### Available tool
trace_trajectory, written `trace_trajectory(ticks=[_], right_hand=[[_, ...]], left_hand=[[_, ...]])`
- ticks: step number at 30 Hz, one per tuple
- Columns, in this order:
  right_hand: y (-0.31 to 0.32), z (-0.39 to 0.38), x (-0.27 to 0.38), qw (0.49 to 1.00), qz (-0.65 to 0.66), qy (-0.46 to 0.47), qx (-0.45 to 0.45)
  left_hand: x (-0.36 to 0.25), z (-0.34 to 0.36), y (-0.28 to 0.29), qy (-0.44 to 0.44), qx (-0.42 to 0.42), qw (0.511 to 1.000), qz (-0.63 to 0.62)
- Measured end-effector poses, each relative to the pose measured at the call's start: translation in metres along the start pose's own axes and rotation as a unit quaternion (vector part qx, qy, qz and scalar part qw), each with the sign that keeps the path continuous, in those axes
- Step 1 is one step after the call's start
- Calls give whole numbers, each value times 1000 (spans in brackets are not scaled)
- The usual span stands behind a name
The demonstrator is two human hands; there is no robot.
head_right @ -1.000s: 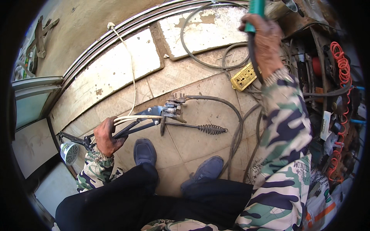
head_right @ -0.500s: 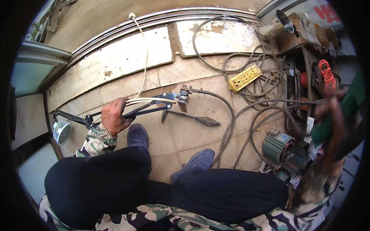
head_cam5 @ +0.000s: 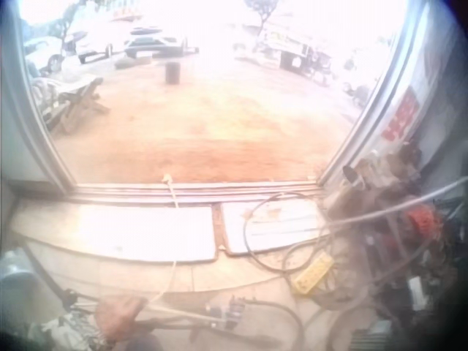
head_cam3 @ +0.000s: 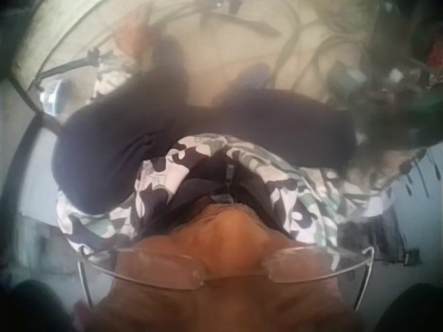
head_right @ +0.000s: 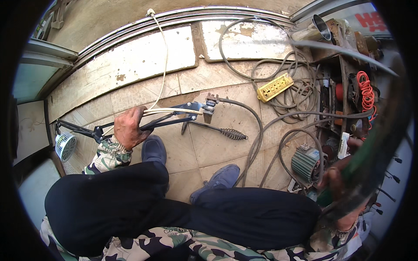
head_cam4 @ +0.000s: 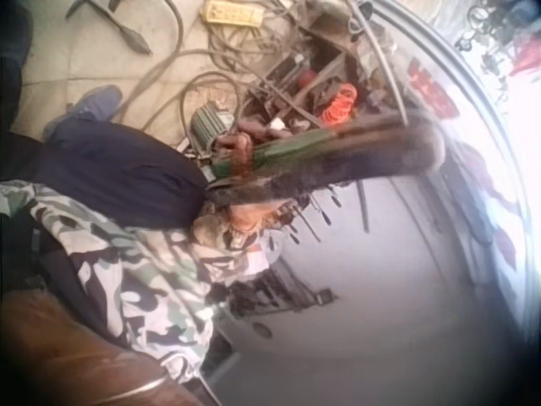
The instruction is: The person sits on the floor and welds a metal frame using a welding torch, creating bright sparks. They then use a hammer to chip away slag from the welds and inspect the joints.
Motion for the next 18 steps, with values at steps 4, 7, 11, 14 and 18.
trace_trajectory(ticks=[4, 7, 11, 14, 18], right_hand=[[-20, -11, -4, 1000, 7, -15, 4], [-19, -9, -13, 993, -51, 99, 24], [-37, -11, -3, 998, -12, 44, 36], [-26, -16, -8, 993, -59, 66, 76], [-30, -17, -8, 992, -71, 74, 79]], left_hand=[[2, -3, 8, 2, -8, 1000, 17], [-1, 4, -7, -1, -17, 1000, -5], [2, -2, 2, 8, -9, 1000, 11], [2, 0, 8, 5, -10, 1000, 7], [1, 1, 5, -1, -22, 1000, -7]])
Point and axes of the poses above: each hand's wrist, its own z-axis towards the middle knuckle, its own y-axis out of the back of the hand, x = y × z, the point moved 6 cm from there along z, towards the middle knuckle, and after that the axes turned 6 degrees about z, right-handed, at the moved point
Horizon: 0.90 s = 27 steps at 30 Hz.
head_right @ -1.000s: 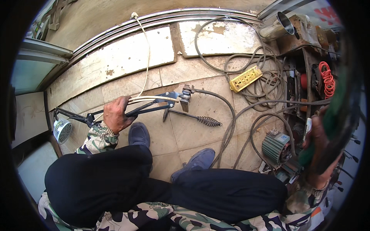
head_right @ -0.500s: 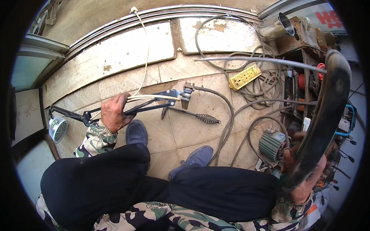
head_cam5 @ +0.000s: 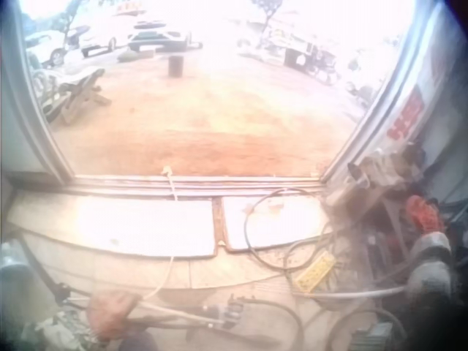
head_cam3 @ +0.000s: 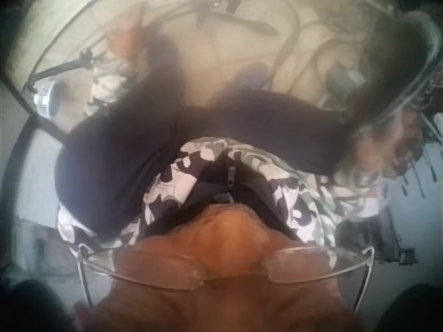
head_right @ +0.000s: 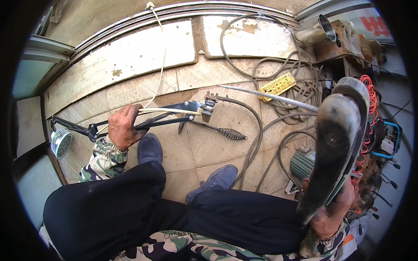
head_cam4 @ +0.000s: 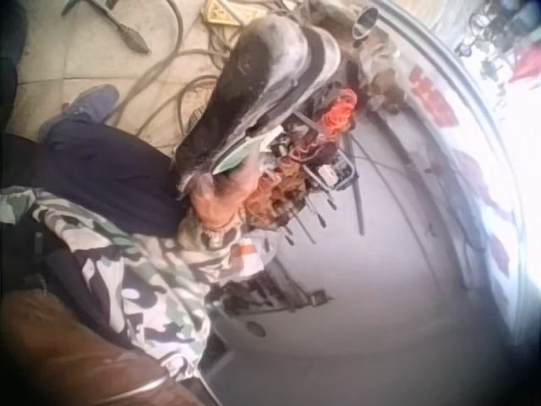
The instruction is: The person sits on the floor and welds a metal frame using a welding torch, creating bright sparks. They then use a hammer to chip away slag from the welds and inspect the joints.
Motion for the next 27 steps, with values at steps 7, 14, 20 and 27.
trace_trajectory(ticks=[7, 14, 20, 27], right_hand=[[-9, 5, 8, 999, -33, 6, -1], [-12, 5, 12, 997, -71, -2, 30], [-14, 9, 9, 996, -80, -3, 47], [-18, 13, 9, 1000, -20, -1, -9]], left_hand=[[2, -3, 2, 8, 9, 1000, 16], [3, -1, 2, 4, -6, 1000, 13], [5, -1, 4, 12, 4, 1000, 17], [4, 1, 3, 8, -2, 1000, 10]])
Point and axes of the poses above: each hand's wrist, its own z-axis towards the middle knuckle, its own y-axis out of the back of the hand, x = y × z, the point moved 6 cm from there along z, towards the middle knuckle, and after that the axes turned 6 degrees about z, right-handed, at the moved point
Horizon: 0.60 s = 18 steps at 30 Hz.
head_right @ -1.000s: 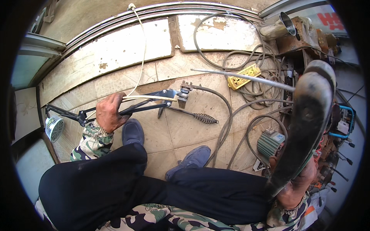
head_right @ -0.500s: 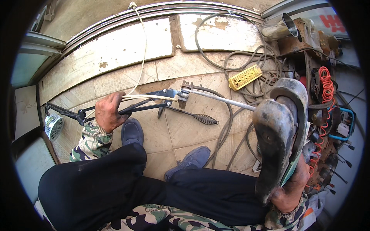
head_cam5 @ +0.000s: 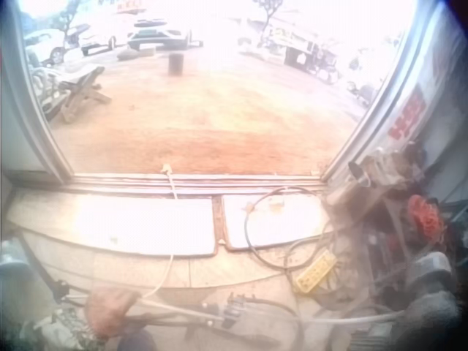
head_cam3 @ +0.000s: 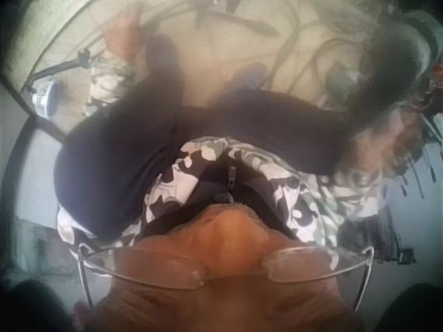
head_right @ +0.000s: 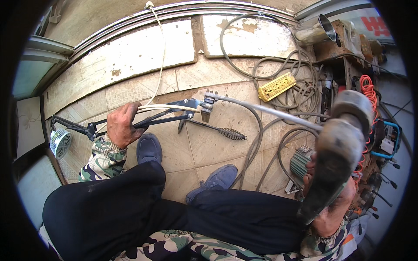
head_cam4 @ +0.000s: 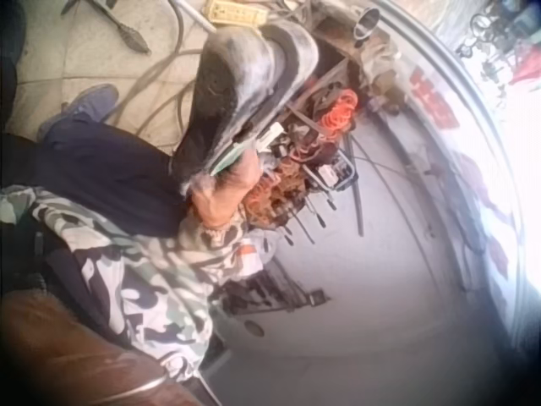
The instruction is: The person sits on the floor and welds a metal frame using a welding torch, creating bright sparks. They then use a hammer to chip away slag from the welds and inspect the joints.
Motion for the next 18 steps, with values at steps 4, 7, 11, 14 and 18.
trace_trajectory(ticks=[4, 7, 11, 14, 18], right_hand=[[3, 2, -2, 1000, 7, 2, 10], [8, 1, 0, 997, -15, 47, 67], [3, -9, -13, 992, 111, -61, -9], [0, -5, -3, 1000, 1, -6, 23], [4, -6, -6, 995, -79, -18, 59]], left_hand=[[1, -1, 2, 3, 2, 1000, 0], [1, -1, 2, 5, 2, 1000, -4], [0, -1, 8, 6, -1, 1000, 2], [1, -1, 3, 5, 2, 1000, -3], [1, -1, 3, 4, 3, 1000, 0]])
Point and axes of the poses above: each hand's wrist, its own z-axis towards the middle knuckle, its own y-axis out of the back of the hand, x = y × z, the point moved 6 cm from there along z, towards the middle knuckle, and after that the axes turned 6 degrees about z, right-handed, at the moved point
